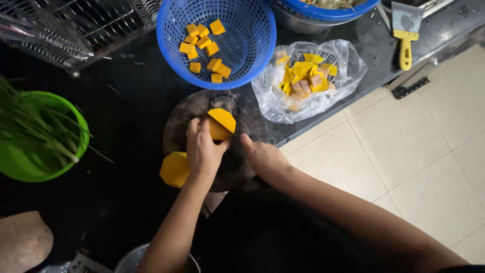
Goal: Chopping a pumpkin, washing it in a colander, and then cooking it in a pot on a stove with seasonings.
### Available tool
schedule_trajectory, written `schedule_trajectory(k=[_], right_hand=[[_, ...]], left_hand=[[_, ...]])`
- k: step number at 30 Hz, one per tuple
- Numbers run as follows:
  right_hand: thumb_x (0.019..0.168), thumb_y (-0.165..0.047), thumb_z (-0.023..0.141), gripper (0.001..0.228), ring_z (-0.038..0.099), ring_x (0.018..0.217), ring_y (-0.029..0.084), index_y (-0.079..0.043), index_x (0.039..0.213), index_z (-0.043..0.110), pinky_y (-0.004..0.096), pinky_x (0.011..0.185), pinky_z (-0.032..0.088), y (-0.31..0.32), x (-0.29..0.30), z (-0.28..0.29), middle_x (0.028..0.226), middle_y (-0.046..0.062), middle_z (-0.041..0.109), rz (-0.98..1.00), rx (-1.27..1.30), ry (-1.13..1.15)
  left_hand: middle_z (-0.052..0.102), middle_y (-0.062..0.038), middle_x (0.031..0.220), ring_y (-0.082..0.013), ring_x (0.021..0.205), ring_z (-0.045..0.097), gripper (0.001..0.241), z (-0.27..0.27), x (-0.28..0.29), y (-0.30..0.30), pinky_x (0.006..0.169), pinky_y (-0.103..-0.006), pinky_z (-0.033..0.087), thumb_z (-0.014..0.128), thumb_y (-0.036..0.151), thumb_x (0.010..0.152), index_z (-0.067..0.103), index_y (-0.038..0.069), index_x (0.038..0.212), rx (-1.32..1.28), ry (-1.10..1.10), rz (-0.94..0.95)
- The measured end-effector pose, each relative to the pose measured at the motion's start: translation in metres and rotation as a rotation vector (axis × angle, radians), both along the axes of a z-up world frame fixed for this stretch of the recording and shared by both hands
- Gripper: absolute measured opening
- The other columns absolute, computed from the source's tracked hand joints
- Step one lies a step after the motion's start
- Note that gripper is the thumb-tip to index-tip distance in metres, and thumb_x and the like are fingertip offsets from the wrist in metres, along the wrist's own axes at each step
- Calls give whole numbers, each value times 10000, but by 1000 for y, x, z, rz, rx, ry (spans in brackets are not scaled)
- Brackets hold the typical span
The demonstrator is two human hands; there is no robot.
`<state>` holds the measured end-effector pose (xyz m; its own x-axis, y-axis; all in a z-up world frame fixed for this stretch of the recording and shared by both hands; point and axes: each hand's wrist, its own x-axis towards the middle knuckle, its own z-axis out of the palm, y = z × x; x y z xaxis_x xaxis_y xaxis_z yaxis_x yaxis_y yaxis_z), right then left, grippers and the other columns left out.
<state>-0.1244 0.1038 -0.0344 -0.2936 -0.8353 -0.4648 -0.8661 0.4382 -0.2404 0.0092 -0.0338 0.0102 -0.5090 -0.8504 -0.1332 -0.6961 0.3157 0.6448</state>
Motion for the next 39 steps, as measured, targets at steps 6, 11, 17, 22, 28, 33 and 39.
schedule_trajectory(k=[6,11,17,22,28,33,39], right_hand=[[1005,-210,488,450,778,862,442,-198,1444,392,577,753,640,-12,2,-13,879,187,749,-36,34,-45],[1044,-240,413,367,778,873,425,-229,1410,402,543,777,644,-11,5,-15,892,166,746,-63,35,-39],[1088,-224,356,309,784,869,408,-193,1384,436,531,763,648,-14,7,-5,891,168,753,-37,-11,2],[1053,-220,359,290,766,781,440,-171,1322,457,558,690,637,-2,1,13,838,185,717,-12,-104,-45],[1052,-191,375,257,761,741,462,-131,1276,486,583,658,628,23,0,49,806,207,711,16,-144,-29],[983,-277,534,307,757,751,485,-174,1269,489,630,699,617,61,-13,53,827,206,708,-159,-183,-48],[1028,-349,465,230,749,775,492,-225,1217,509,608,726,620,81,-26,67,828,180,714,-301,-132,-41]], left_hand=[[528,-236,1374,-441,1278,585,731,9,-1,-3,986,-473,589,903,192,767,582,-41,1382,31,20,1],[402,-152,1514,-427,1356,467,900,12,0,-2,1044,-549,477,956,224,674,498,157,1446,-224,-44,-109],[335,-43,1590,-404,1450,301,497,28,-9,-31,1158,-626,245,940,309,669,740,319,1123,-381,-216,-529],[314,-36,1613,-369,1502,222,512,17,-11,-35,1207,-630,145,956,396,612,735,357,1073,-427,-217,-532],[301,-53,1631,-375,1519,222,626,27,-6,-34,1196,-687,141,955,403,611,697,336,1178,-402,-205,-523],[259,-218,1590,-524,1431,330,1459,48,3,-60,1131,-727,295,1052,334,484,216,133,1663,-222,-76,-478],[141,22,1694,-390,1545,155,1114,-20,-10,-80,959,-790,452,749,-160,744,253,271,1642,-108,-398,-851]])
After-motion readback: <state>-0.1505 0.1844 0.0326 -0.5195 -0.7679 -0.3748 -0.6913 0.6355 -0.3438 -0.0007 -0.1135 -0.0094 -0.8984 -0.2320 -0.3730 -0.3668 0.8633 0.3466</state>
